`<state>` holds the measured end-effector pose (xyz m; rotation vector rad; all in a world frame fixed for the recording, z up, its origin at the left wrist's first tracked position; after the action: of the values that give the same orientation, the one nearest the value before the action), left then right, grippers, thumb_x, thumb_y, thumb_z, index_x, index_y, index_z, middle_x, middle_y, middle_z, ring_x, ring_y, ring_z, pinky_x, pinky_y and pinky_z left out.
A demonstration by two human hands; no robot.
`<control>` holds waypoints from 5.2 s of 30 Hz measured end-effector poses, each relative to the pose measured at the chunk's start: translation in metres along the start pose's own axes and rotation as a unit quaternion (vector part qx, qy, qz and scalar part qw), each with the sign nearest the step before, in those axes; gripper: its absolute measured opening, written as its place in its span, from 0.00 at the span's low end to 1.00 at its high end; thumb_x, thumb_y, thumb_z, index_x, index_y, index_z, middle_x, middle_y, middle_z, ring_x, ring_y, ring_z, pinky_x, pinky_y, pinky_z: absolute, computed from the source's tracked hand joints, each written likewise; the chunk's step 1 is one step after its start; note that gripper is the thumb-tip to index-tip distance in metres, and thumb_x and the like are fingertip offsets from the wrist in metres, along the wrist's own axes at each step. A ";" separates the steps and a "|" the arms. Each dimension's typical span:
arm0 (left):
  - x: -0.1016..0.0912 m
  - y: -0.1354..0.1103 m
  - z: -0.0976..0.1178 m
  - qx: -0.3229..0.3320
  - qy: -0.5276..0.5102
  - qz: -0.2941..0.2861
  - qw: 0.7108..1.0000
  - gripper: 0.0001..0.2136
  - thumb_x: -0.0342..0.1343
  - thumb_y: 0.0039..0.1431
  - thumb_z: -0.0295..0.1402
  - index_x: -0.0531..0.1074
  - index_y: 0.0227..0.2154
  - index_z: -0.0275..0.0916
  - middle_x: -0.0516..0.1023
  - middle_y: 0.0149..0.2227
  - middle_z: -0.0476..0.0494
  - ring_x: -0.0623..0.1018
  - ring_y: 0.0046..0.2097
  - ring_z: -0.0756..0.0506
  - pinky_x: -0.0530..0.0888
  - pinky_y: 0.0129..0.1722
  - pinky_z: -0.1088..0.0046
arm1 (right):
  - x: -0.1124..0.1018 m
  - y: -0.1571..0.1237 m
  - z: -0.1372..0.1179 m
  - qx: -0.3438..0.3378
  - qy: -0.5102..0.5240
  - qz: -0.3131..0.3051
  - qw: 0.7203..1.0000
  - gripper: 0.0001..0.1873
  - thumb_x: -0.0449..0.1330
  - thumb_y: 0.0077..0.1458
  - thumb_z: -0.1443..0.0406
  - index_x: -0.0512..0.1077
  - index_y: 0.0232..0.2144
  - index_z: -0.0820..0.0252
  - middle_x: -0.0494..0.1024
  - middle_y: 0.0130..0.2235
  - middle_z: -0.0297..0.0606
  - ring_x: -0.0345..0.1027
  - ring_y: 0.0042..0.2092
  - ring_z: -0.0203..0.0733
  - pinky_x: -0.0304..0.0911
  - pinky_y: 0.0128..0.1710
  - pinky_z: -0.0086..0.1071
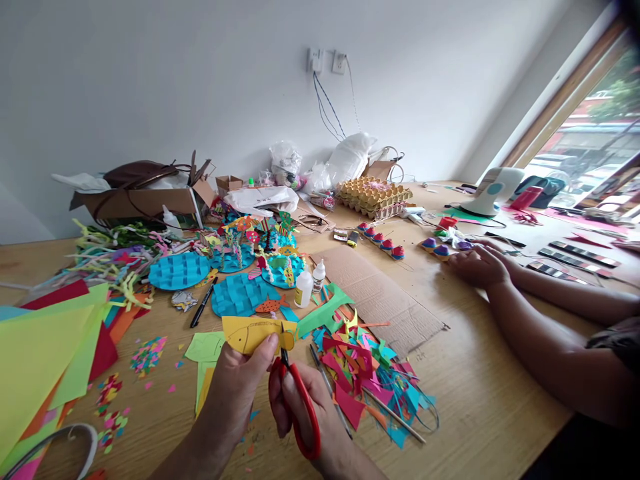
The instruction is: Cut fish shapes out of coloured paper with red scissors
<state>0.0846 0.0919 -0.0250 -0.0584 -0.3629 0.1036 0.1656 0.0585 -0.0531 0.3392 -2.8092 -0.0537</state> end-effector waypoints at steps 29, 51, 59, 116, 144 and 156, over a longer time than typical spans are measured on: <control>0.006 -0.004 -0.003 -0.021 -0.013 -0.035 0.999 0.06 0.60 0.44 0.30 0.76 0.28 0.39 0.80 0.28 0.50 0.78 0.34 0.45 0.74 0.36 0.74 | -0.001 -0.002 -0.009 0.015 -0.046 0.031 0.998 0.29 0.51 0.48 0.41 0.57 0.17 0.59 0.58 0.14 0.27 0.49 0.17 0.29 0.46 0.17 0.23; 0.009 -0.006 -0.003 0.000 -0.024 -0.030 0.999 0.07 0.61 0.44 0.32 0.76 0.29 0.39 0.81 0.32 0.48 0.78 0.38 0.43 0.73 0.43 0.69 | 0.001 -0.001 -0.007 -0.033 -0.051 0.022 0.998 0.25 0.48 0.54 0.45 0.56 0.19 0.58 0.57 0.15 0.27 0.48 0.17 0.29 0.44 0.16 0.24; 0.012 -0.009 -0.004 0.006 -0.023 -0.026 0.999 0.05 0.60 0.45 0.31 0.76 0.28 0.41 0.81 0.32 0.48 0.78 0.38 0.43 0.74 0.38 0.72 | -0.002 -0.003 -0.002 -0.026 -0.067 0.038 0.997 0.27 0.47 0.54 0.44 0.56 0.16 0.58 0.57 0.14 0.28 0.48 0.17 0.30 0.47 0.16 0.25; 0.034 -0.003 -0.029 -0.080 0.201 -0.218 0.952 0.04 0.58 0.42 0.31 0.72 0.19 0.38 0.73 0.20 0.52 0.71 0.26 0.48 0.67 0.29 0.74 | -0.077 -0.047 -0.011 0.042 -0.042 0.180 0.982 0.21 0.55 0.53 0.50 0.62 0.23 0.61 0.61 0.16 0.27 0.51 0.19 0.31 0.46 0.20 0.26; -0.006 0.019 0.072 0.098 0.137 -0.132 0.977 0.09 0.60 0.47 0.34 0.78 0.33 0.40 0.81 0.34 0.46 0.76 0.40 0.41 0.70 0.40 0.72 | 0.011 0.060 -0.074 -0.065 0.008 0.076 0.995 0.13 0.64 0.41 0.65 0.64 0.29 0.60 0.65 0.23 0.26 0.54 0.22 0.29 0.50 0.20 0.23; -0.015 0.021 0.075 0.109 0.189 -0.129 0.967 0.09 0.57 0.50 0.32 0.78 0.34 0.40 0.81 0.34 0.47 0.76 0.36 0.43 0.71 0.36 0.73 | 0.021 0.063 -0.080 -0.076 -0.021 0.063 0.995 0.12 0.63 0.40 0.66 0.64 0.28 0.59 0.67 0.24 0.27 0.56 0.23 0.30 0.53 0.21 0.24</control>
<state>0.0417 0.1138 0.0382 0.1852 0.0259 -0.1262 0.1564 0.1146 0.0337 0.1268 -2.8394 -0.2481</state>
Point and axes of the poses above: each hand's wrist, its own y-axis towards the middle knuckle, its own x-axis out of the palm, z = x × y, the point moved 10 cm from there along y, towards the middle knuckle
